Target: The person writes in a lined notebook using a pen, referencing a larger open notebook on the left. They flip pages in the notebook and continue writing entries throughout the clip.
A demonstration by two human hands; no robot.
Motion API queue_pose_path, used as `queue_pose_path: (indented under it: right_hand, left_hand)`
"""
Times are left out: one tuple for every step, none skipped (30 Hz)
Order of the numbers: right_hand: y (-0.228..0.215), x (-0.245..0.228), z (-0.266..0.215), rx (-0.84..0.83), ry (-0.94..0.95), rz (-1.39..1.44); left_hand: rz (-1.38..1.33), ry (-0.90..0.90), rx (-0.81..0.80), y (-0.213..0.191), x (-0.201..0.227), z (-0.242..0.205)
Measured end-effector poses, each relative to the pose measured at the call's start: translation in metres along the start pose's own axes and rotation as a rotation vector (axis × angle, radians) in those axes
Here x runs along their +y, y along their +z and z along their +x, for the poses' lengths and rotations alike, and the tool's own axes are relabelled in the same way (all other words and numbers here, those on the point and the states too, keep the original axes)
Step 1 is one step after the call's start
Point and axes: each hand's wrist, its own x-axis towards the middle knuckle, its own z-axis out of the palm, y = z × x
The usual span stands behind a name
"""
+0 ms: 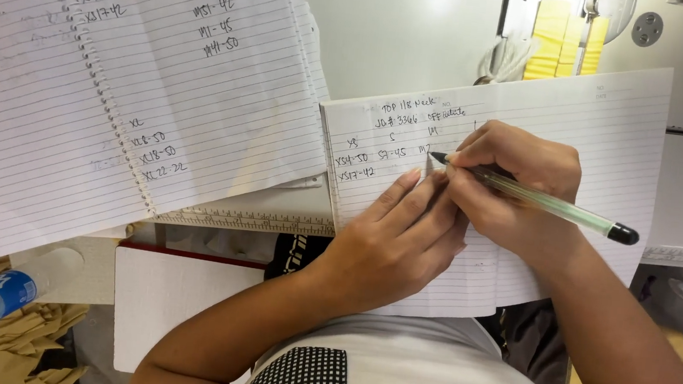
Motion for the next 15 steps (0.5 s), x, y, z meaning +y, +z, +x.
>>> queue_pose_path:
  right_hand:
    - [0.0001,-0.0002,0.0001,0.001,0.0,0.0]
    - [0.0001,-0.0003,0.0001,0.005,0.007,-0.003]
    - [0.0001,-0.0005,-0.0002,0.01,0.015,-0.006]
    - [0.0006,-0.0005,-0.0005,0.011,0.016,-0.006]
    - [0.0012,-0.0004,-0.0005,0.027,0.02,-0.009]
    - [0.0018,-0.0004,-0.0005,0.042,0.024,-0.011]
    - [0.0014,-0.0008,-0.0005,0.043,0.026,-0.011]
    - [0.0011,-0.0012,-0.0006,0.035,0.024,-0.017]
    - [0.0004,-0.0016,0.0,0.026,0.021,-0.024]
    - [0.0006,-0.0006,-0.0006,0.027,0.021,-0.025]
    - [0.001,0.0003,-0.0013,0.04,0.022,-0.032]
    - [0.0015,0.0012,-0.002,0.053,0.024,-0.04]
    - [0.0013,0.0001,-0.0013,0.053,0.024,-0.04]
    - [0.001,-0.0009,-0.0006,0.042,0.007,-0.036]
    - [0.0008,-0.002,0.0005,0.031,-0.01,-0.031]
  left_hand:
    - [0.0,0.001,0.0,-0.0007,-0.0004,0.0005]
    - [0.005,0.003,-0.004,-0.0013,-0.0008,0.0011]
    - [0.01,0.007,-0.008,-0.0019,-0.001,0.0014]
    - [0.009,0.007,-0.009,-0.0013,-0.0008,0.0013]
    - [0.019,0.005,-0.006,-0.0009,-0.0007,0.0013]
    - [0.03,0.002,-0.002,-0.0005,-0.0007,0.0012]
    - [0.029,0.003,-0.004,-0.0008,-0.0007,0.0012]
    - [0.023,0.005,-0.007,-0.0012,-0.0007,0.0012]
    - [0.018,0.006,-0.008,-0.0014,-0.001,0.0015]
    - [0.018,0.007,-0.008,-0.001,-0.0011,0.0016]
    - [0.024,0.006,-0.011,-0.0009,-0.0009,0.0014]
    - [0.03,0.005,-0.015,-0.0008,-0.0007,0.0011]
    - [0.03,0.005,-0.015,-0.0009,-0.0007,0.0013]
    - [0.015,0.003,-0.008,-0.0011,-0.0007,0.0014]
    - [0.001,-0.001,-0.001,-0.0012,-0.0008,0.0017]
